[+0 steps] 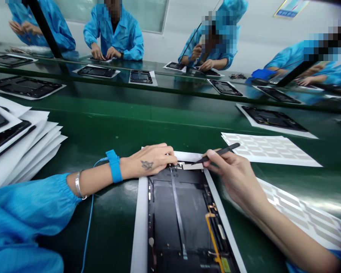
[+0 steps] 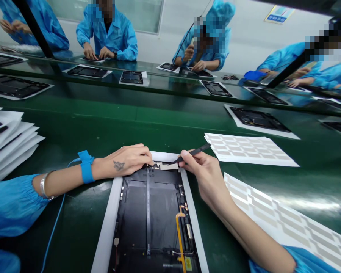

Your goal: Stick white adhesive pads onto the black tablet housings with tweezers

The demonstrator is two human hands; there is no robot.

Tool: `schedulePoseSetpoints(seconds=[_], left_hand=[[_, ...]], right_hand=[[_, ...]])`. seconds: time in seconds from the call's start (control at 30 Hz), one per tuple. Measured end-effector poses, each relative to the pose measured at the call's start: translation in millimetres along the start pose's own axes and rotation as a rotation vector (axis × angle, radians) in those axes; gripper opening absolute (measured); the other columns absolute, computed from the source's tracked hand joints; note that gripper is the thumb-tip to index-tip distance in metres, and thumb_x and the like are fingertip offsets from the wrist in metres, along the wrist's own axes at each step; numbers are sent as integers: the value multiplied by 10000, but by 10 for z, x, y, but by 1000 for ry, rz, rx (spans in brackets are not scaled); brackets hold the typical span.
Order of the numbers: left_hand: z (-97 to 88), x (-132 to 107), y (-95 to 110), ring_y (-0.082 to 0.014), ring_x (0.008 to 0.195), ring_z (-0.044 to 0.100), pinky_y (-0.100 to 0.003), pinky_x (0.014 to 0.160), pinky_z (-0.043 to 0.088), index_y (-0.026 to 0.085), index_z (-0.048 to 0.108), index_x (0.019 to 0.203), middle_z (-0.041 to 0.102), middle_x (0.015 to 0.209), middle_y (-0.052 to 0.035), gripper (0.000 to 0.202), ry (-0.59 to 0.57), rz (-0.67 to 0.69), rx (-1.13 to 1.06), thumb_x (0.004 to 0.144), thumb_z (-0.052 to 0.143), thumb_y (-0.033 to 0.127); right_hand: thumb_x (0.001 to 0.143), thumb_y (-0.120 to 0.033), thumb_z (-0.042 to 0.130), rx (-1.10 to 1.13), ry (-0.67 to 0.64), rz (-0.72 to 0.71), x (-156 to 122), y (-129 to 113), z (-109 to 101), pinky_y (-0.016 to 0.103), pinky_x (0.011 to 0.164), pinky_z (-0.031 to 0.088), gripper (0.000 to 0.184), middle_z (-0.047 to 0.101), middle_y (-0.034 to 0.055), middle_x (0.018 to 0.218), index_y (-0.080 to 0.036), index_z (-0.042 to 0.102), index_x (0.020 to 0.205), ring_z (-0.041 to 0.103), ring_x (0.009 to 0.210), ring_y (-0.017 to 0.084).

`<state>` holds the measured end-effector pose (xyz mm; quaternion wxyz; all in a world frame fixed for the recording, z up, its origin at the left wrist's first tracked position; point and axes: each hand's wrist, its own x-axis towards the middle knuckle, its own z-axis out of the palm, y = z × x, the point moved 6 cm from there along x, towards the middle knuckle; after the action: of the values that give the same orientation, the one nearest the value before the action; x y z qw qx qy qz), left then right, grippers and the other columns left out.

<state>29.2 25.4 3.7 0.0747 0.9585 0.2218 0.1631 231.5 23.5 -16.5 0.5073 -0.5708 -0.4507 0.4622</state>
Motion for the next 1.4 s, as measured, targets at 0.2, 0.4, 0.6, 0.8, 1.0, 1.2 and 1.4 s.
schedulePoseSetpoints(seconds=[0.2,0.4,0.6,0.8,1.0,1.2,1.4], left_hand=[[0,7,7,-174,910,515,-282,755,435,153,621,1050,626,1097,-65,249,-9,4,7,984,393,77],[25,17,7,-185,950,506,-278,760,445,202,600,1212,593,1179,-71,373,-51,-6,-6,954,382,44],[51,21,-28,-184,950,492,-313,842,458,205,600,1237,585,1166,-74,377,-58,-17,-59,959,395,53],[35,17,-17,-187,953,497,-318,843,458,209,586,1266,589,1176,-73,368,-64,-13,-36,982,387,87],[3,3,27,-184,967,512,-290,796,459,194,600,1233,622,1158,-69,341,-54,-26,5,991,381,94],[14,-6,34,-181,961,507,-280,787,458,191,601,1218,618,1155,-61,359,-27,-8,31,970,380,55],[21,1,40,-181,958,504,-277,782,464,190,612,1195,614,1122,-62,347,-35,-15,46,951,415,42]], right_hand=[[550,-561,872,-9,14,15,-2,-14,4,243,689,522,406,635,0,644,-200,704,634,578,655,123],[584,-562,853,-32,-4,-18,16,-11,10,280,683,508,401,642,10,651,-198,704,663,570,650,141],[732,-544,754,-199,-48,-162,36,-41,13,278,645,462,362,638,10,628,-201,673,647,578,638,161],[809,-542,662,-357,-15,-312,-18,-159,15,305,654,465,366,674,27,677,-209,666,657,616,676,202],[826,-511,629,-414,-79,-402,-128,-250,151,304,619,496,313,734,40,785,-224,699,723,666,708,226],[858,-499,598,-491,-128,-468,-140,-235,222,323,630,505,327,743,46,791,-228,718,720,685,702,235],[861,-457,629,-486,-183,-564,-204,-270,278,366,789,529,247,745,61,858,-249,741,790,696,845,248]])
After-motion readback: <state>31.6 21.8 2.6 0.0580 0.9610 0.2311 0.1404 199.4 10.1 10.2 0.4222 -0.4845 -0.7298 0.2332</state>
